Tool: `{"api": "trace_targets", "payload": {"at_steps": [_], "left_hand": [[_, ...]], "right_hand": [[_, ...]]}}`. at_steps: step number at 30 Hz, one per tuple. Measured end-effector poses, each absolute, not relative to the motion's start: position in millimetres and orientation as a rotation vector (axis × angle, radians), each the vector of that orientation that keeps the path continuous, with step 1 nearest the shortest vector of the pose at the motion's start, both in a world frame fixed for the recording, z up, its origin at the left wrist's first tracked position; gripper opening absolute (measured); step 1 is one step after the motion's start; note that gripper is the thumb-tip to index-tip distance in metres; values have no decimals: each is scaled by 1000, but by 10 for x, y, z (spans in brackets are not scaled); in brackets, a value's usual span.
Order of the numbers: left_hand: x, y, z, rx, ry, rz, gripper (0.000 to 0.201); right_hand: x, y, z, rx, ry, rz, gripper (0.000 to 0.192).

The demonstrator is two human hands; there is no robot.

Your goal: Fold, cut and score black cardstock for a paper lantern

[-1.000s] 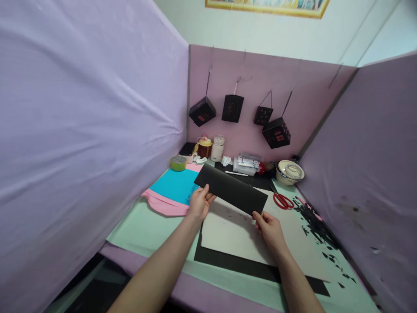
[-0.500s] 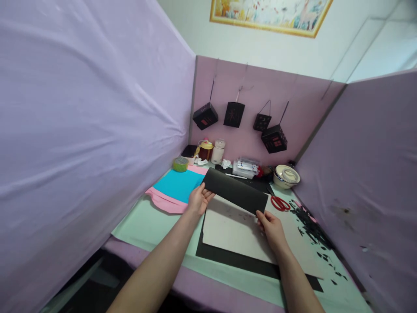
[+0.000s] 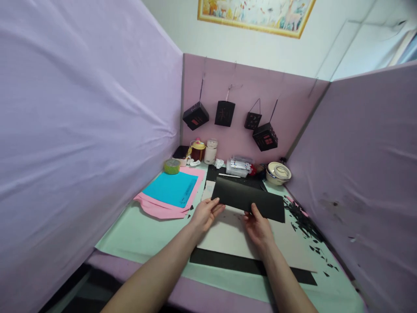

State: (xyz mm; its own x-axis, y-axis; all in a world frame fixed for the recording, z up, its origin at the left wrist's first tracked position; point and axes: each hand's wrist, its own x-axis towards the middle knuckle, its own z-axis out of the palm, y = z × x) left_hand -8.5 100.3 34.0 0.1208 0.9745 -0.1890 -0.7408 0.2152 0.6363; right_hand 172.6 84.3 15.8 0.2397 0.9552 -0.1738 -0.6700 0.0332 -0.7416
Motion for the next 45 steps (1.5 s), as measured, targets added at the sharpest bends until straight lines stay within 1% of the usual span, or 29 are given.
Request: {"api": "trace_targets", "payload": {"at_steps": [3,4,8,11,17,20,24,28,31,36,39,41,44,45], "left_hand": [[21,877,344,506,642,1216,5],[28,848,354,545,635,1162,6],[-34,819,404,685,599,963,21],[-90,851,419,679,606,938,16],[-82,879,397,610,715,955,2],[-48,872,384,600,766,1019,7],[-25,881,371,628,765,1129,6],[-22,897,345,667,769,1153,4],[-24,914,310,707,782,1169,9],[-77,995,274,733,821,1282,14],[-132,1063,260,719,856,1331,15],[-155,1096,240,709,884,1331,17],[-156,1114,192,718,926,1281,20],[-154,1115,175,732,943,1256,21]], "right_hand": [[1529,837,173,-823,-371,1336,34],[1501,842,177,-828,-365,1337,33],[1540,873,178,-844,-298,1347,27],[1596,881,172,-851,-282,1361,27],[1561,842,163,-854,-331,1396,31],[1567,825,152,-860,-394,1380,33],[1668,836,116,-786,-417,1327,37],[1796,883,67,-796,-412,1224,32],[1831,915,46,-840,-434,1172,35],[1781,802,48,-918,-493,1286,32],[1776,628,93,-1110,-759,1354,34],[1809,551,173,-1236,-1057,1200,36],[1882,590,327,-1287,-1543,650,40],[1903,637,362,-1294,-1707,493,45]]}}
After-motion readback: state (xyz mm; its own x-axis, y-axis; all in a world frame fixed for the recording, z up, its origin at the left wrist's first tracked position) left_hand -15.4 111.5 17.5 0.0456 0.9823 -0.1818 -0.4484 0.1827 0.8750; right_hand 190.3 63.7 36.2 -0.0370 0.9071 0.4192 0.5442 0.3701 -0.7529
